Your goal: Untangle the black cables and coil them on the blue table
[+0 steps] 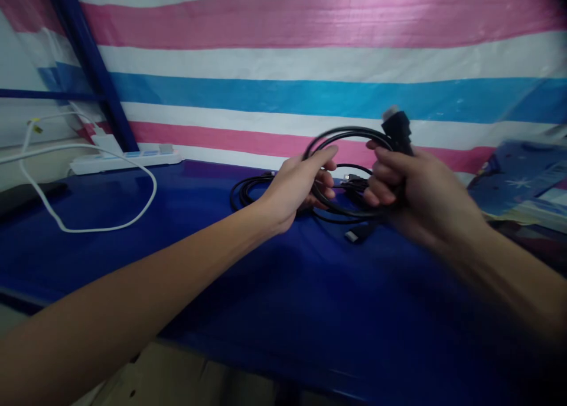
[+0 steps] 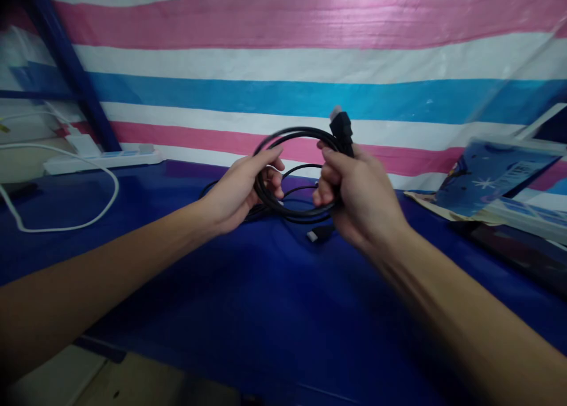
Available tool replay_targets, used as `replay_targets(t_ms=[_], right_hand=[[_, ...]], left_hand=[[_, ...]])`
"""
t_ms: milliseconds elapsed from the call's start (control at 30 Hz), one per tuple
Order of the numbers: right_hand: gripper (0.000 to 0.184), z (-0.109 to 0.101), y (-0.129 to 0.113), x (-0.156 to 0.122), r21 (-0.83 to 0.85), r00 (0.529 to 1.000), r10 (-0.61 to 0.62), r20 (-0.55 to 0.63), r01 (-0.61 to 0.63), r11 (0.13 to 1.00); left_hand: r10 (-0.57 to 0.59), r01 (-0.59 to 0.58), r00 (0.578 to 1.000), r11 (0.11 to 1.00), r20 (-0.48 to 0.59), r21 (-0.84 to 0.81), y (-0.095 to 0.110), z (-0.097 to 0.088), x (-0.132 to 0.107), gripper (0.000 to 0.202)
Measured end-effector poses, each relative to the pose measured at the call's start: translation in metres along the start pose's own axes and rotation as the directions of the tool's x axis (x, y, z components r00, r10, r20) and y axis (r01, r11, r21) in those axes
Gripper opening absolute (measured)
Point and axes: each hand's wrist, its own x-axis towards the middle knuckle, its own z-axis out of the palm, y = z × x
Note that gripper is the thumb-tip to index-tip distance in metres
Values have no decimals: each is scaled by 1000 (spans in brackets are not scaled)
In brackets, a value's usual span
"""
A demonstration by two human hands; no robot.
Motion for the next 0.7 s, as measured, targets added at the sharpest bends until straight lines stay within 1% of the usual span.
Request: replay_targets(t_ms=[67, 133, 200, 267, 300, 333, 367, 400, 433, 467, 500, 567, 600, 633, 667, 700], right_hand=[[13, -6, -8, 4, -47, 998, -66, 1, 66, 997], [15, -10, -15, 6, -68, 994, -105, -20, 104, 992], [16, -10, -19, 7, -73, 992, -118, -46, 115, 991], [17, -10, -21, 7, -75, 991, -123, -56, 119, 990], [17, -10, -21, 8, -74, 992, -118, -54, 114, 991], [16, -10, -20, 8, -81, 992, -114, -47, 110, 991], [16, -11, -18, 9, -108, 992, -118, -38, 113, 988], [18, -12, -15, 11, -164, 990, -137, -24, 131, 978], [21, -14, -12, 13, -261, 987, -163, -3, 156, 953], [27, -16, -9, 15, -394, 980, -195, 20, 188, 900], [38, -18, -5, 17, -543, 970, -238, 46, 225, 809], [63, -23, 1, 22, -788, 936, -334, 114, 290, 544], [70, -26, 3, 24, -856, 915, -371, 159, 316, 410], [72, -28, 5, 26, -892, 894, -399, 204, 337, 300], [68, -30, 7, 28, -907, 880, -404, 250, 359, 221], [62, -31, 8, 29, -916, 877, -385, 285, 368, 161]], left_hand=[[22, -22, 999, 1000, -29, 22, -3, 0, 0, 38], [13, -8, 997, 998, -82, 57, -9, 0, 1, 46], [-7, 26, 988, 992, -153, 125, -17, -1, 1, 47], [-2, 47, 973, 981, -231, 188, -24, -2, 1, 45], [-3, 53, 969, 979, -247, 196, -26, -3, 1, 46], [-18, 62, 972, 982, -234, 181, -27, -3, 1, 47], [-44, 73, 979, 987, -198, 145, -27, -3, 1, 48], [-69, 84, 987, 992, -147, 98, -26, -2, 1, 49], [-88, 93, 992, 994, -95, 49, -25, -2, 1, 49], [-97, 98, 994, 995, -54, 4, -24, -1, 1, 50], [-98, 97, 995, 995, -26, -32, -23, 0, 1, 51], [-85, 86, 996, 994, 28, -66, -22, 2, 1, 54], [-74, 78, 995, 995, 69, -63, -21, 3, 0, 56], [-58, 64, 992, 997, 116, -48, -21, 5, -1, 57], [-36, 40, 985, 999, 167, -22, -21, 7, -3, 54], [-15, 12, 976, 1000, 217, 14, -20, 9, -4, 49]])
